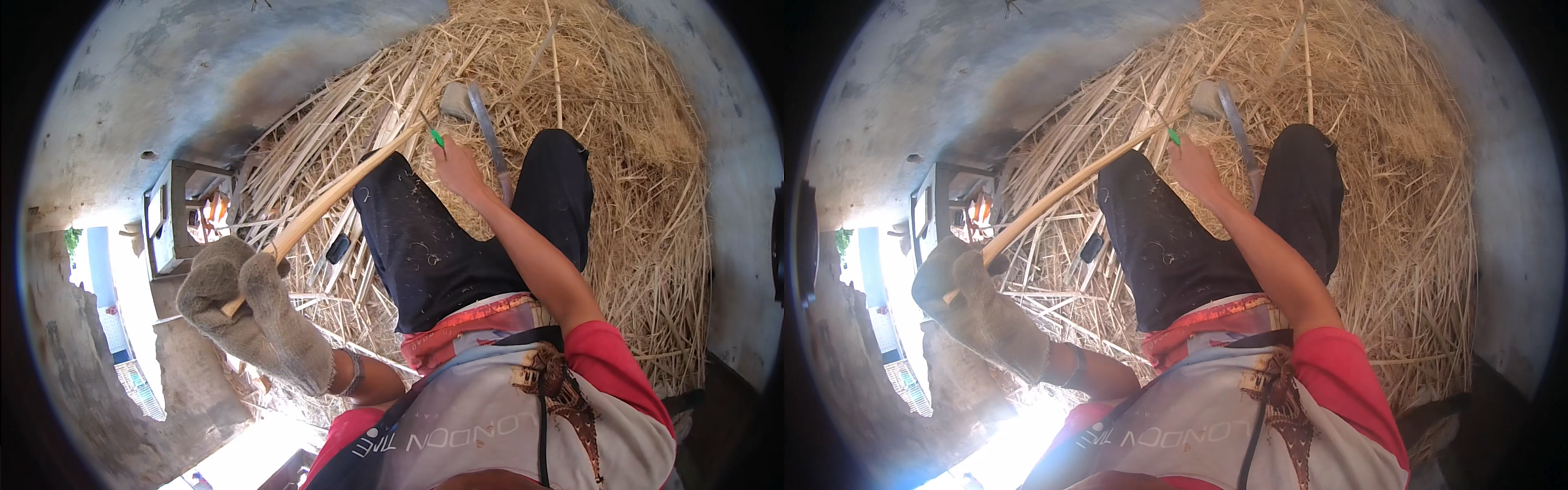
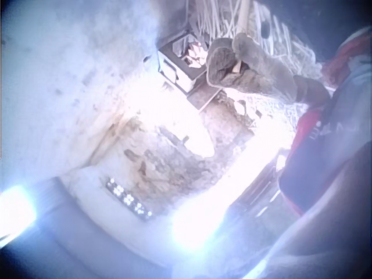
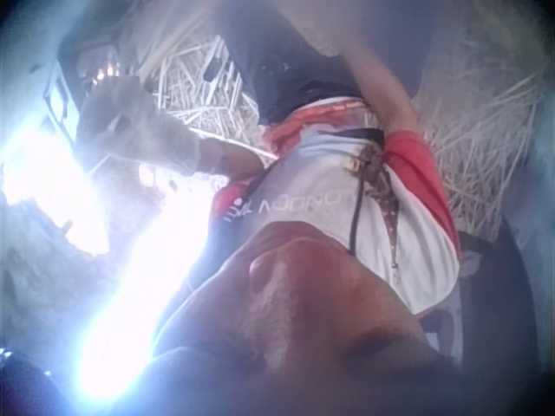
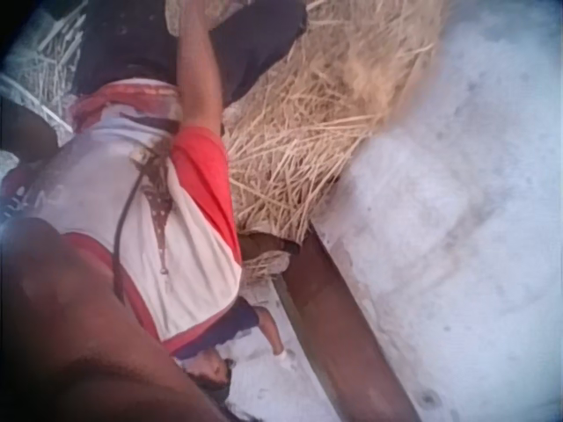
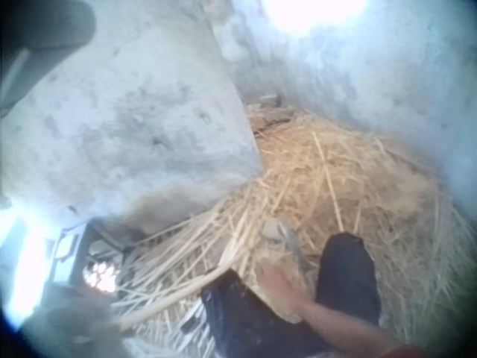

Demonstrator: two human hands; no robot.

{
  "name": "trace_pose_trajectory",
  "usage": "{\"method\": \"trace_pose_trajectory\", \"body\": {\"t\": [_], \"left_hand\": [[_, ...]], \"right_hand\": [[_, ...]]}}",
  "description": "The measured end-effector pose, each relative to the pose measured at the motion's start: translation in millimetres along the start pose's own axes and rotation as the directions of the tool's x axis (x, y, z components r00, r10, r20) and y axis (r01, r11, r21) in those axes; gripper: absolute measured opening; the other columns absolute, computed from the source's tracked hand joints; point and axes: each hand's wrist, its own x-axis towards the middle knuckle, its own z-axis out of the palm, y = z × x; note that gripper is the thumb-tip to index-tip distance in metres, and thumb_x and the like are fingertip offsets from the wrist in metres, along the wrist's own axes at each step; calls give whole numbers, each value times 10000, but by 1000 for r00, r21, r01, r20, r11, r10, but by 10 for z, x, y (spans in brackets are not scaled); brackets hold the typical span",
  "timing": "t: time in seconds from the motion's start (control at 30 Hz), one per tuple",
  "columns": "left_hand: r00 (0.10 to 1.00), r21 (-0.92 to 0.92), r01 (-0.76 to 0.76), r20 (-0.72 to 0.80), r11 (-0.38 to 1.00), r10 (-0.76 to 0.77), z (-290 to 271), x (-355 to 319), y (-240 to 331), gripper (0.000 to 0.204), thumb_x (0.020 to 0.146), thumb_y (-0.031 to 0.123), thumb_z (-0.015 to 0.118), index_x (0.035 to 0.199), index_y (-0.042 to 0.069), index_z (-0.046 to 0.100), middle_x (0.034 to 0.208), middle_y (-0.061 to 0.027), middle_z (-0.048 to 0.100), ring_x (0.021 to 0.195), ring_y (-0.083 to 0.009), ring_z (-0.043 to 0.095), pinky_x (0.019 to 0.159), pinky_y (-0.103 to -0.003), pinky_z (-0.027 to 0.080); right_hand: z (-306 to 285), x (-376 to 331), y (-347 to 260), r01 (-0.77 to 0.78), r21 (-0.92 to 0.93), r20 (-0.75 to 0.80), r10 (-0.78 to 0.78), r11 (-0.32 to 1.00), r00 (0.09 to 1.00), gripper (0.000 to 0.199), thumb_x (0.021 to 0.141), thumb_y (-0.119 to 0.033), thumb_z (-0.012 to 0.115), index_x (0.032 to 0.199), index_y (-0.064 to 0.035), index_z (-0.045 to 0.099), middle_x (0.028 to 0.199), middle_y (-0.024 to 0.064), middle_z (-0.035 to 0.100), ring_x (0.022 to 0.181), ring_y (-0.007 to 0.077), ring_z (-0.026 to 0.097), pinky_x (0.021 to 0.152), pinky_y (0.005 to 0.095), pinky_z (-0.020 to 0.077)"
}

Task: The person sits on a bed of straw and uses a green utility knife to shave the surface of a long bamboo stick held in their left hand. They repeatedly scrape along the length of the stick to remove the outer layer, with shavings falling onto the straw below.

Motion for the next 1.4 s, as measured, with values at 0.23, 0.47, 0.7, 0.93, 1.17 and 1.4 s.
{"method": "trace_pose_trajectory", "body": {"t": [0.23, 0.47, 0.7, 0.93, 1.17, 1.4], "left_hand": [[981, -5, -184, -55, 983, 184, 28, 29, -98, 373, 920, 307, 717, 1020, -23, 575, 886, -88, 604, 586, -138, 609, 511, -228, 547], [984, -28, -105, -145, 994, 99, -158, -160, -16, 513, 904, 389, 743, 1030, -89, 604, 851, -141, 668, 517, -143, 640, 443, -204, 520], [945, -131, -76, -325, 988, 29, -173, -260, 102, 366, 902, 272, 757, 941, -64, 617, 773, -96, 657, 451, -99, 583, 369, -185, 410], [940, -98, -193, -304, 976, 155, -358, -156, 412, 284, 910, 204, 744, 938, -67, 666, 761, -83, 681, 448, -88, 579, 370, -175, 391], [991, -93, -102, -95, 990, 94, -407, -73, 365, 202, 898, 124, 755, 1032, -24, 721, 909, -75, 712, 577, -80, 616, 495, -205, 476], [997, -53, -70, -26, 996, 69, -533, -394, 536, 278, 952, 190, 682, 1034, -75, 703, 828, -122, 730, 532, -114, 620, 507, -207, 469]], "right_hand": [[-269, -880, -1023, 235, 290, 107, -276, 928, 955, 274, 1026, -268, 503, 1037, -1, 561, 644, 233, 576, 603, 422, 588, 585, 481, 426], [-829, -1927, -609, 25, 422, 91, -70, 906, 993, 257, 1036, -253, 518, 1011, -9, 594, 615, 36, 526, 548, 103, 518, 528, 316, 415], [-1230, -2469, -204, -51, 318, 1, 53, 947, 999, 258, 1034, -243, 513, 963, -5, 582, 629, 0, 503, 574, 69, 487, 533, 276, 401], [-1160, -2453, -546, 128, 317, -6, -132, 940, 991, 241, 1024, -222, 528, 979, 5, 592, 626, 35, 517, 577, 81, 497, 541, 296, 411], [-995, -2457, -1339, 351, 251, 111, -388, 902, 915, 168, 1021, -149, 524, 1027, 15, 558, 614, 146, 549, 520, 259, 581, 514, 389, 432], [-971, -2680, -2004, 548, 288, 139, -601, 785, 787, 139, 984, -79, 530, 1061, 22, 474, 636, 230, 595, 622, 459, 615, 567, 534, 479]]}}
